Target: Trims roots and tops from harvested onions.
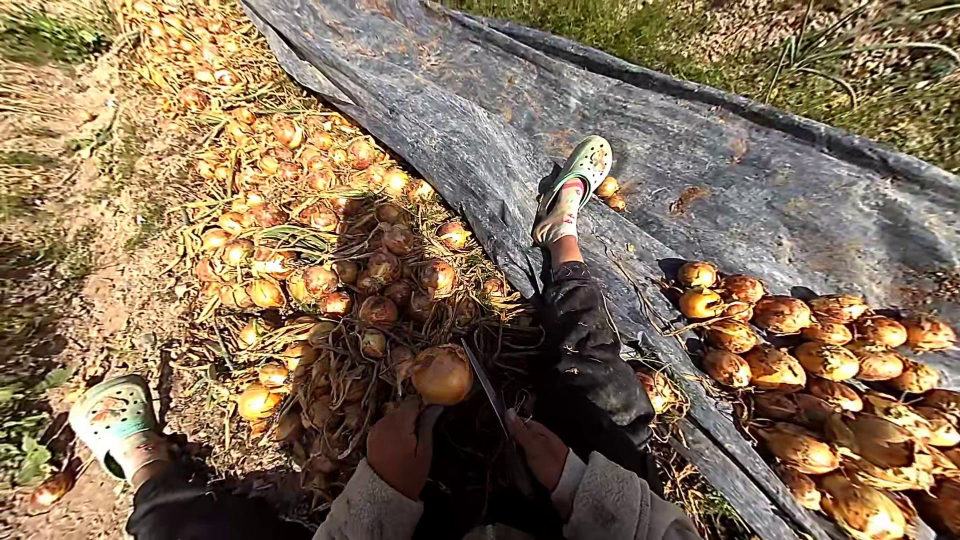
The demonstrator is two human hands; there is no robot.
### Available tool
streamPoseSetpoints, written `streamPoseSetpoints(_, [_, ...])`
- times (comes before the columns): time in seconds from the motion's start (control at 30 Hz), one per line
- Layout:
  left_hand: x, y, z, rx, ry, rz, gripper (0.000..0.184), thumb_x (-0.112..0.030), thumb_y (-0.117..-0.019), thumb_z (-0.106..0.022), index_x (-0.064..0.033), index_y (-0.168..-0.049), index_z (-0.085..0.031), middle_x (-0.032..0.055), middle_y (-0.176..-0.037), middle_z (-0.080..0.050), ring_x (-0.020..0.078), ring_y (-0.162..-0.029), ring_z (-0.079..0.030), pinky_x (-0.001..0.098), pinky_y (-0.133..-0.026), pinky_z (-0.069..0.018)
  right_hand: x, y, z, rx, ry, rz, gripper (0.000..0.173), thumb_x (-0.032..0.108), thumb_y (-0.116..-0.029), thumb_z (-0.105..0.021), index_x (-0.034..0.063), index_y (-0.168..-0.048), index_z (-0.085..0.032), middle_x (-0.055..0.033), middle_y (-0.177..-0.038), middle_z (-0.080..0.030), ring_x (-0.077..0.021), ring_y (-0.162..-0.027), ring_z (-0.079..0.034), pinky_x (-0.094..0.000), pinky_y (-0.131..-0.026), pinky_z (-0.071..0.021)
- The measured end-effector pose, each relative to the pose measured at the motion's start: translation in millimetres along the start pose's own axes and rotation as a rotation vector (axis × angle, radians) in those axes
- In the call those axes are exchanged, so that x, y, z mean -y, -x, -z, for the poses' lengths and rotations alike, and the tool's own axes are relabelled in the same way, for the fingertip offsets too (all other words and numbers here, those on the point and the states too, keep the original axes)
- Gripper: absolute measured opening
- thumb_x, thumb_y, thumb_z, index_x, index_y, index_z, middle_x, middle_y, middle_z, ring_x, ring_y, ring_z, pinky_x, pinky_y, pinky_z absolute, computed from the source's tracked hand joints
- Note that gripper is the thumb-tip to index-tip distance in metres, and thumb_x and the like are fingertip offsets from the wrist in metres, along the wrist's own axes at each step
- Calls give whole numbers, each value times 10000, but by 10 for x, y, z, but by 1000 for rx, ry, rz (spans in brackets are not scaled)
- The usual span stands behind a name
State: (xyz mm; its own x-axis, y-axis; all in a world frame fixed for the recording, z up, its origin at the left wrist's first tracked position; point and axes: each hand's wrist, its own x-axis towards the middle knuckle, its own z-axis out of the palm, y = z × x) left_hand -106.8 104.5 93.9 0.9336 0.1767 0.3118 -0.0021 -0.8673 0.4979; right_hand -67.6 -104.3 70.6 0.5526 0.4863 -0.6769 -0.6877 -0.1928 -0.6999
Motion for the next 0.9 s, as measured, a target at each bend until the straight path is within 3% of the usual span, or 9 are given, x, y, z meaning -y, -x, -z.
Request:
streamPoseSetpoints(0.1, [-66,-81,-164,-151,-55,-252,361,-217,-999,-492,17,-935,-758,159,-845,-760,313,-789,-753,458,-767,-605,-47,-60,26,88,-111,1,382,359,-1095,-314,67,-968,-525,34,-642,-533,-74,-509,-533,-236,-517,-497])
streamPoseSetpoints(0.23, [-284,236,-287,248,-32,-377,181,-54,-910,-613,33,-1012,-735,176,-805,-735,338,-714,-747,495,-662,-613,-214,-200,-32,-20,-339,140,172,252,-970,-533,86,-996,-569,62,-649,-590,-42,-530,-566,-224,-528,-512])
streamPoseSetpoints(0.33, [-428,333,-295,597,-12,-200,200,-56,-979,-580,73,-1062,-709,244,-898,-738,412,-808,-753,546,-704,-607,-243,-231,-101,-182,-386,13,261,221,-1094,-450,52,-940,-576,13,-620,-555,-73,-504,-530,-240,-509,-483])
streamPoseSetpoints(0.43, [-550,77,-304,770,22,-127,259,-80,-1038,-497,69,-1159,-671,268,-1039,-725,433,-958,-737,568,-810,-589,-110,-134,-62,-294,-340,87,275,228,-1098,-430,59,-921,-557,19,-589,-512,-72,-455,-473,-239,-456,-442])
streamPoseSetpoints(0.53, [-767,-436,-374,792,99,-223,263,-45,-1022,-495,65,-1202,-652,279,-1116,-705,447,-1040,-709,592,-876,-563,72,-32,129,-498,-274,445,222,196,-1051,-407,55,-997,-570,71,-609,-540,-21,-465,-505,-204,-465,-473])
streamPoseSetpoints(0.6, [-912,-796,-421,769,110,-149,314,-93,-1058,-470,28,-1291,-642,257,-1211,-692,422,-1125,-685,582,-951,-537,323,112,371,-568,-283,648,446,301,-1099,-229,148,-805,-527,89,-465,-496,-17,-340,-452,-196,-338,-416])
streamPoseSetpoints(0.7, [-840,-1143,-485,591,130,-39,300,-201,-1069,-517,-10,-1238,-674,220,-1197,-694,382,-1114,-683,571,-949,-543,704,372,896,-649,-186,895,599,445,-1091,-61,232,-713,-474,109,-462,-487,-30,-351,-470,-205,-346,-431])
streamPoseSetpoints(0.8, [-509,-1355,-327,612,-84,48,525,-397,-1050,-569,-45,-1440,-561,201,-1427,-579,380,-1333,-548,575,-1073,-457,736,461,1189,-604,-154,930,658,668,-1026,-95,231,-778,-520,96,-517,-524,-49,-395,-507,-215,-380,-455])
streamPoseSetpoints(0.9, [159,-1445,-244,707,-366,198,438,-221,-1052,-554,-44,-1452,-541,204,-1485,-527,415,-1381,-492,607,-1080,-439,498,397,1064,-573,-193,786,637,614,-1050,-112,186,-820,-525,83,-519,-543,-43,-380,-510,-195,-368,-456])
